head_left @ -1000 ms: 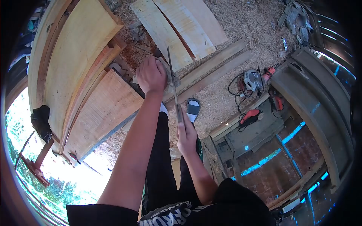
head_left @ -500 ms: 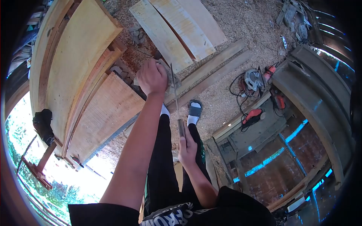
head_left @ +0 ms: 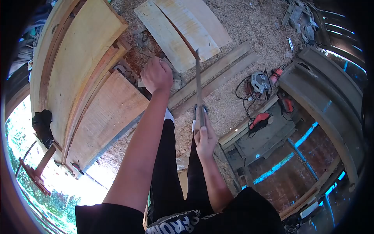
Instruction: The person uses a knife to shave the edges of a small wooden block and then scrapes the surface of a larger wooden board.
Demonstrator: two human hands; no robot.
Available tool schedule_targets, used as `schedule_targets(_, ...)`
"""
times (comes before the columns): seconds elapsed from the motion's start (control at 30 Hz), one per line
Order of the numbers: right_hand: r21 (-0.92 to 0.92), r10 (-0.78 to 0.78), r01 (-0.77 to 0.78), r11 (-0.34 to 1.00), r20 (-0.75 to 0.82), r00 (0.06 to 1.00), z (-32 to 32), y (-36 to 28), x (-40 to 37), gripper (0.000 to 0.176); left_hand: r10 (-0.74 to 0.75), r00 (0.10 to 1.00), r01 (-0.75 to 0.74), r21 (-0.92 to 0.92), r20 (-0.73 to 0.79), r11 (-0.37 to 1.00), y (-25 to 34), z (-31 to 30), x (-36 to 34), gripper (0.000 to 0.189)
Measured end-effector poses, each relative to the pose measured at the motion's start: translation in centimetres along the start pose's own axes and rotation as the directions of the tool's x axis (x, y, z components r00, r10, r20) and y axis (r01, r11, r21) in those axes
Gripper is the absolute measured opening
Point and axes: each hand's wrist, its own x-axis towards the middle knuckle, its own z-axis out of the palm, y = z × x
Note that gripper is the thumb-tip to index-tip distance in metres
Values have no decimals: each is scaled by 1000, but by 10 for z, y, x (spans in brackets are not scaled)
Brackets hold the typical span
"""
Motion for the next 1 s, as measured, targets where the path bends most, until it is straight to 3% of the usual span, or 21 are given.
schedule_targets(0.07, 87, -49, 51, 995, -16, 999, 5, -6, 17, 48, 1, 1000, -1, -5, 1, 1000, -1, 2, 2, 23)
schedule_targets(0.17, 11, -91, 92, 996, -26, 995, 4, 0, 15, 50, 11, 1000, -10, 26, -9, 1000, -3, 6, -1, 21)
schedule_targets(0.27, -8, -109, 109, 994, -9, 994, -4, 13, -1, 50, 30, 993, -28, 20, -115, 999, -6, 8, -3, 20)
schedule_targets(0.33, -51, -92, 91, 995, -5, 996, -11, 16, -9, 49, 66, 984, -91, -146, -166, 985, -9, 4, -5, 21)
schedule_targets(0.37, -49, -97, 97, 994, 3, 995, -14, 16, -11, 49, 64, 982, -90, -145, -175, 985, -13, 0, -6, 21)
schedule_targets(0.43, -58, -122, 121, 991, -19, 992, -20, 14, -17, 49, 279, 918, -379, -423, -281, 823, -25, -11, -10, 27)
schedule_targets(0.47, -39, -111, 111, 993, -7, 994, -27, 13, -20, 50, 281, 917, -382, -424, -282, 821, -33, -18, -14, 27)
schedule_targets(0.53, -55, -114, 114, 992, -8, 993, -33, 10, -20, 49, 610, 788, -606, -289, -88, 741, -46, -46, -28, 36)
schedule_targets(0.57, -70, -120, 119, 990, -4, 993, -36, 8, -18, 49, 605, 791, -603, -290, -92, 743, -55, -51, -35, 36)
schedule_targets(0.63, -94, -146, 146, 985, 14, 989, -39, 4, -15, 49, 725, 676, -697, -207, 132, 687, -75, -53, -44, 49)
schedule_targets(0.73, -82, -154, 153, 985, -8, 988, -38, 2, -19, 48, 765, 622, -736, -207, 170, 644, -93, -51, -48, 54)
schedule_targets(1.0, -142, -134, 140, 980, 46, 990, -26, 14, -27, 49, 721, 683, -674, -280, 114, 683, -89, -57, -57, 49)
